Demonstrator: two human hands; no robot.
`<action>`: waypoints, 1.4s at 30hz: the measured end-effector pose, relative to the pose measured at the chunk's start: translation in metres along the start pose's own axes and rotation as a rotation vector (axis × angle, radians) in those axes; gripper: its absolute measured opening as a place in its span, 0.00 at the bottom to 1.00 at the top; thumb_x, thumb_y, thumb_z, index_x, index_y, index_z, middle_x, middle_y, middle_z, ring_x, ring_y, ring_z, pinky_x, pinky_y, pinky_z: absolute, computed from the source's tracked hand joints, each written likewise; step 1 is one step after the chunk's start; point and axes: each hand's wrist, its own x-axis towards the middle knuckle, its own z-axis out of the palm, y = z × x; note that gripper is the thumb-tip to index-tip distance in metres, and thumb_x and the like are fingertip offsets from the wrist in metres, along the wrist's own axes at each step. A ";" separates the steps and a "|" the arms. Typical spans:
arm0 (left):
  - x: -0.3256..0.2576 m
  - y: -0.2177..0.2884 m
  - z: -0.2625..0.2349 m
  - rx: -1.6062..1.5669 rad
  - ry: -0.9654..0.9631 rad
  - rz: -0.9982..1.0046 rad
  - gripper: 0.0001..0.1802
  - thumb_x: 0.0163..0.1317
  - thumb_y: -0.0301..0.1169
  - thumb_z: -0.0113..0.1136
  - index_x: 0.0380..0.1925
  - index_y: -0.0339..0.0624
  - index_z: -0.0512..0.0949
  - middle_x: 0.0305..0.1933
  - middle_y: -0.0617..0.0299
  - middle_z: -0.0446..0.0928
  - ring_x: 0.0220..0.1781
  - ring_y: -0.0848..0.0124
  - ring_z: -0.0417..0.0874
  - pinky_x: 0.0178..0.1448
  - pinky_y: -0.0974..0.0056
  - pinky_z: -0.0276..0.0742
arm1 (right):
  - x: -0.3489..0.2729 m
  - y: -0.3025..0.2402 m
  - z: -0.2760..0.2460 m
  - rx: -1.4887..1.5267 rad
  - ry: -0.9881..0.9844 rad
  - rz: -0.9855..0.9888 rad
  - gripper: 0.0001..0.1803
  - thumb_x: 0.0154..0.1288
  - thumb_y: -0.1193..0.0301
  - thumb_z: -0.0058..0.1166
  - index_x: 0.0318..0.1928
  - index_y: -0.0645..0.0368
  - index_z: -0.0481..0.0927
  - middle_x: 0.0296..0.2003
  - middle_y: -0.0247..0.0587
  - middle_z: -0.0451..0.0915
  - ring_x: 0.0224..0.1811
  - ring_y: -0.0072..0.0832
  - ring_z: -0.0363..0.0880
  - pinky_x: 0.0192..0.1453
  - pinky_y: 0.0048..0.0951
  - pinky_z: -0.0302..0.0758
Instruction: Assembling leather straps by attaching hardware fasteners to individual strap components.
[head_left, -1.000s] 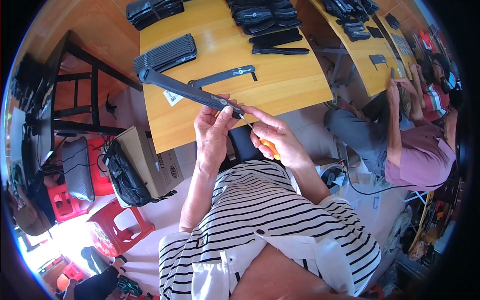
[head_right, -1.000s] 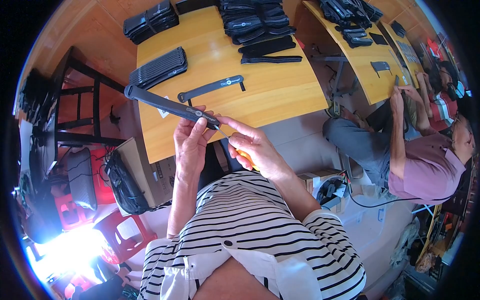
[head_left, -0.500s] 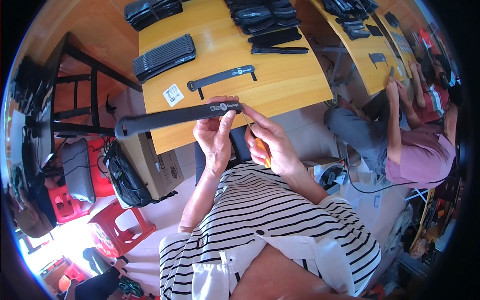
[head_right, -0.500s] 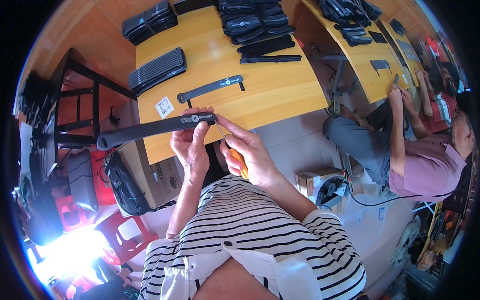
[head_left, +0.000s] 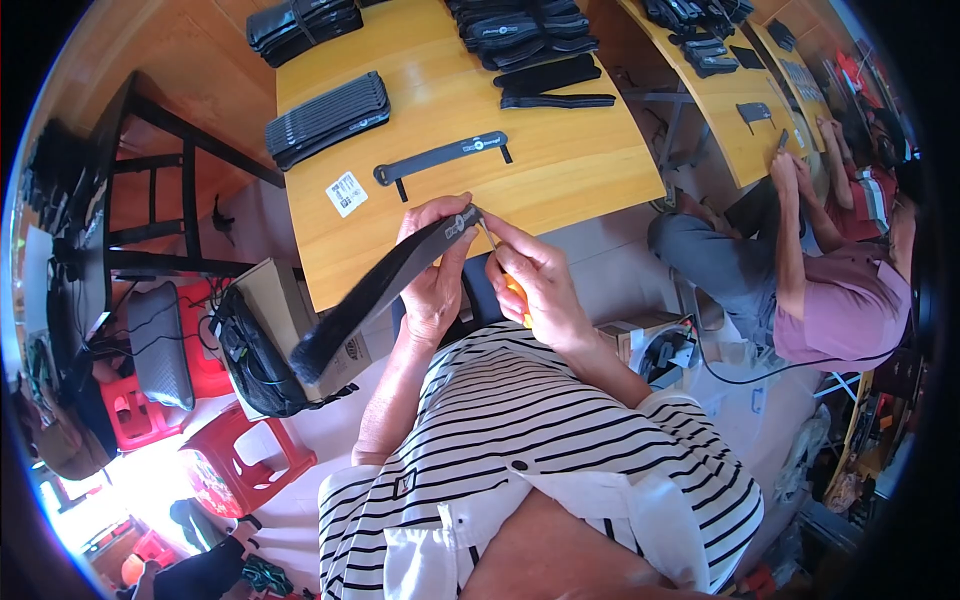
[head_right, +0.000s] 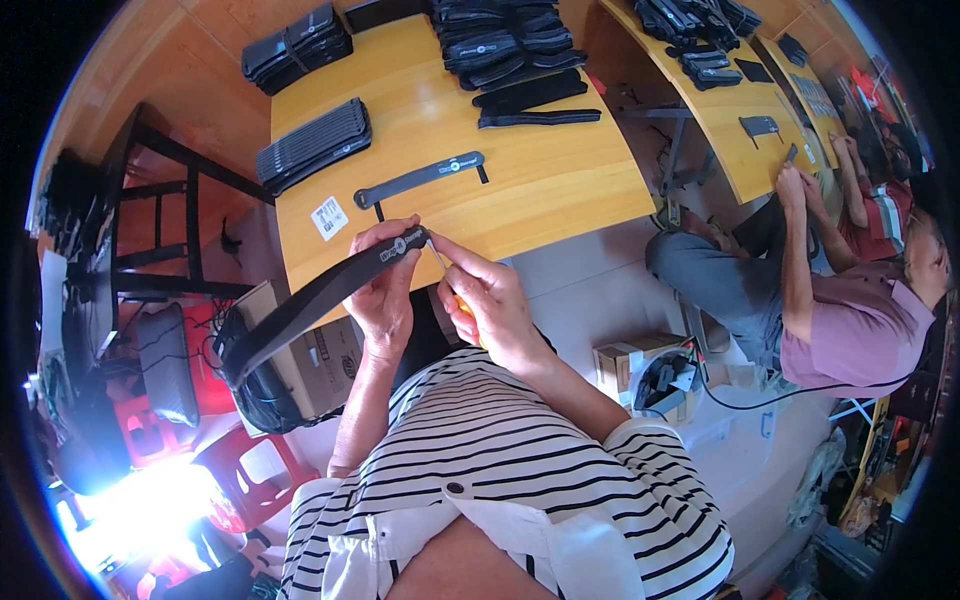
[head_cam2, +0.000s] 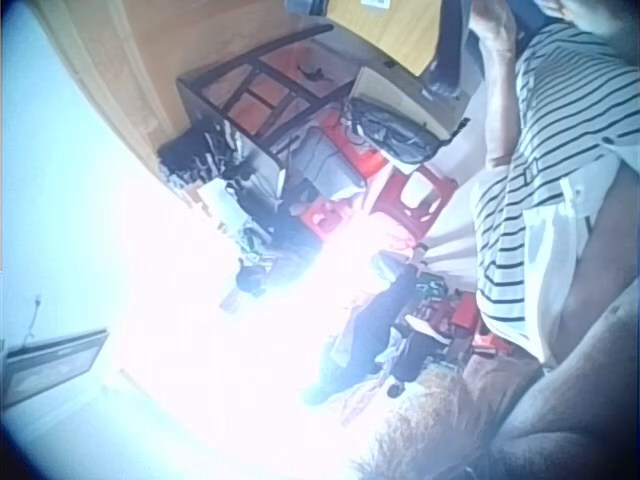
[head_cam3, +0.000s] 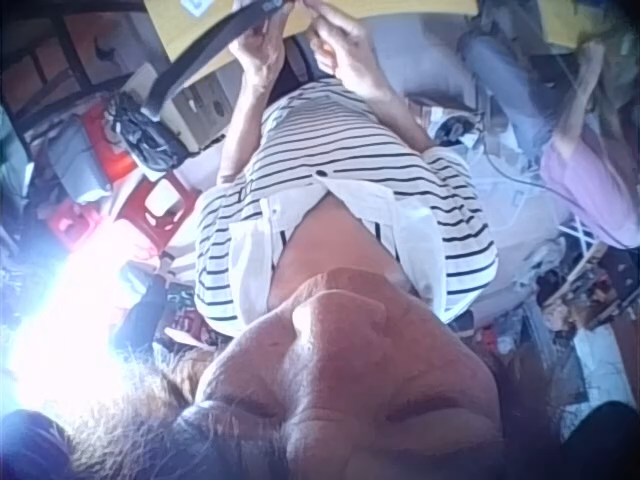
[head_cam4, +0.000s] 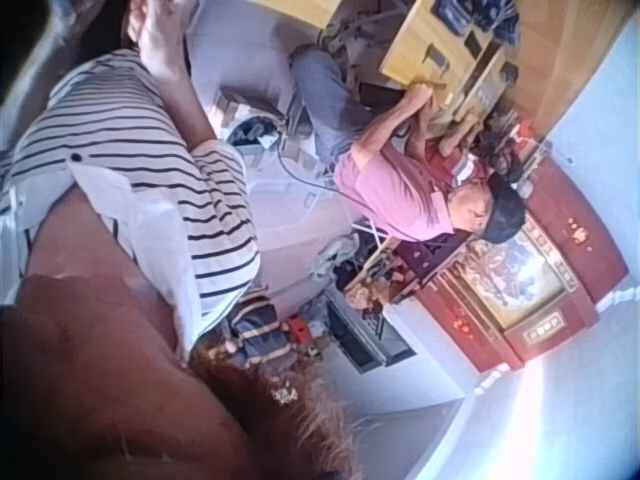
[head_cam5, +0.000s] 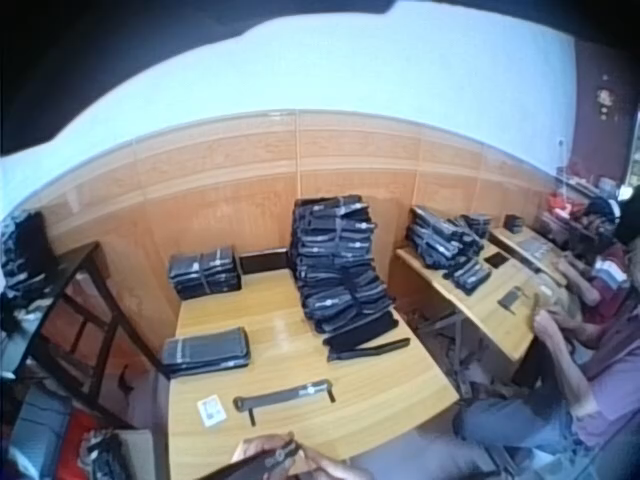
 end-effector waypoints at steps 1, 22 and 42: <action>0.000 -0.001 -0.001 0.060 -0.013 0.058 0.12 0.53 0.14 0.57 0.39 0.33 0.74 0.44 0.55 0.73 0.47 0.69 0.75 0.50 0.68 0.73 | 0.001 0.001 0.000 0.115 -0.018 0.033 0.23 0.70 0.69 0.40 0.64 0.53 0.60 0.21 0.31 0.65 0.13 0.11 0.57 0.13 0.12 0.56; 0.008 0.012 -0.004 -0.168 -0.045 -0.170 0.11 0.58 0.21 0.56 0.42 0.33 0.72 0.41 0.55 0.77 0.45 0.70 0.78 0.52 0.67 0.74 | -0.004 -0.009 0.012 -0.059 0.057 -0.139 0.18 0.69 0.70 0.41 0.58 0.58 0.65 0.19 0.30 0.65 0.15 0.11 0.57 0.17 0.13 0.53; 0.037 0.025 -0.015 -0.345 -0.212 -0.619 0.17 0.58 0.31 0.59 0.43 0.31 0.73 0.36 0.56 0.79 0.38 0.70 0.81 0.45 0.66 0.78 | -0.006 -0.029 -0.009 -0.481 -0.038 -0.161 0.16 0.69 0.74 0.40 0.56 0.57 0.69 0.21 0.32 0.68 0.16 0.12 0.62 0.16 0.12 0.58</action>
